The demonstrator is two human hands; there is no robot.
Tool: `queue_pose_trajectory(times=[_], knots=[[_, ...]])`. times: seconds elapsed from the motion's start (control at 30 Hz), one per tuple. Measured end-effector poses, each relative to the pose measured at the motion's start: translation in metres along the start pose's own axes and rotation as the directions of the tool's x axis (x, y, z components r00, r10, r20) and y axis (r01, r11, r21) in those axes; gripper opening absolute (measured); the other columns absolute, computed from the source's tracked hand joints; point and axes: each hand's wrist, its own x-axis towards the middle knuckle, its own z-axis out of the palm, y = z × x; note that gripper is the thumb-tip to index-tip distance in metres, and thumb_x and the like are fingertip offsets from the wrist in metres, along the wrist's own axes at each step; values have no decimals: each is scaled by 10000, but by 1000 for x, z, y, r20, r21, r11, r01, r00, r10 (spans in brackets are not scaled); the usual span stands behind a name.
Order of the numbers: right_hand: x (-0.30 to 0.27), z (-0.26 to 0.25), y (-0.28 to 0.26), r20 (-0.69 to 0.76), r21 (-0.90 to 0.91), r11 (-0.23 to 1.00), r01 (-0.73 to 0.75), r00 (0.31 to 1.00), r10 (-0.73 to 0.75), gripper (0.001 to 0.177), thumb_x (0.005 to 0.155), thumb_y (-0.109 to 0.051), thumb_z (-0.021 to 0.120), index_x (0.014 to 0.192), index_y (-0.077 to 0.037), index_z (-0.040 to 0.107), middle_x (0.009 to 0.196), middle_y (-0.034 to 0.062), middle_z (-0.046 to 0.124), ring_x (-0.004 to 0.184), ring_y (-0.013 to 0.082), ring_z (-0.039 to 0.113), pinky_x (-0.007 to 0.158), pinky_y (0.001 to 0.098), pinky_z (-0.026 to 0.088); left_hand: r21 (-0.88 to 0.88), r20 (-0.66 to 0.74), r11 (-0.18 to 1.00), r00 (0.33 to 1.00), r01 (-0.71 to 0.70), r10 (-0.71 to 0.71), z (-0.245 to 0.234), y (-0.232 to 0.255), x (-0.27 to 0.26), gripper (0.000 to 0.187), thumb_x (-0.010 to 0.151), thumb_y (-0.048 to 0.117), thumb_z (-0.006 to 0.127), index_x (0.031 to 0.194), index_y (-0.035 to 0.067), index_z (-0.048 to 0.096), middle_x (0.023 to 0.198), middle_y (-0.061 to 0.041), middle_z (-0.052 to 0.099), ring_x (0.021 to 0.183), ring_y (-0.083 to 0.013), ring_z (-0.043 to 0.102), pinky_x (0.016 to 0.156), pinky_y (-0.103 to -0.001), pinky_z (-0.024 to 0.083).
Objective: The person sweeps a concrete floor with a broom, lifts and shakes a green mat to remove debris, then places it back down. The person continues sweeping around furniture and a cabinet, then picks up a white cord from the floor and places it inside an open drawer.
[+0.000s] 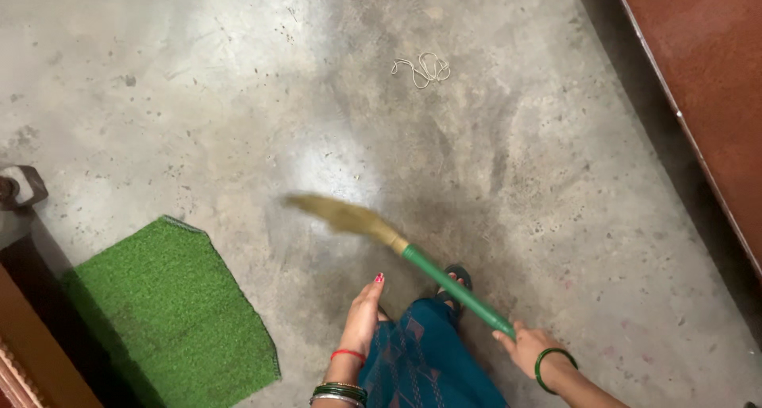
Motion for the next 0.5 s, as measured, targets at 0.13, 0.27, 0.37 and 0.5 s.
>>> queue_pose_trajectory(times=[0.13, 0.27, 0.37, 0.5], knots=[[43, -25, 2, -163, 100, 995, 26, 987, -9, 727, 984, -694, 403, 1256, -58, 625, 1067, 230, 734, 1041, 392, 704, 925, 493, 561, -26, 4, 998, 998, -56, 56, -1, -17, 20, 720, 976, 575, 554, 1488, 69, 580, 1056, -227, 664, 710, -121, 553, 705, -304, 424], [60, -88, -24, -163, 252, 967, -35, 983, 78, 741, 991, -673, 360, 1318, -37, 554, 1042, 250, 743, 979, 397, 753, 845, 513, 603, -33, -26, 998, 998, -56, 55, 9, -15, 27, 760, 961, 574, 563, 1504, 43, 554, 1414, -188, 687, 1133, -424, 560, 972, -412, 484], [47, -91, -20, -241, 257, 965, 51, 971, 13, 728, 985, -669, 368, 1284, -34, 560, 976, 277, 742, 956, 433, 740, 826, 524, 596, -12, -23, 999, 999, -35, 35, 17, -1, 24, 773, 919, 574, 544, 1502, 68, 525, 1504, -167, 584, 1354, -402, 489, 1095, -417, 409], [33, -35, 17, -190, 159, 981, 110, 979, -79, 705, 971, -682, 360, 1259, -64, 542, 909, 249, 748, 928, 431, 744, 832, 529, 596, -8, 3, 996, 996, -94, 94, 37, 12, 24, 792, 925, 607, 546, 1506, 70, 511, 1564, -145, 509, 1434, -300, 459, 1156, -405, 350]])
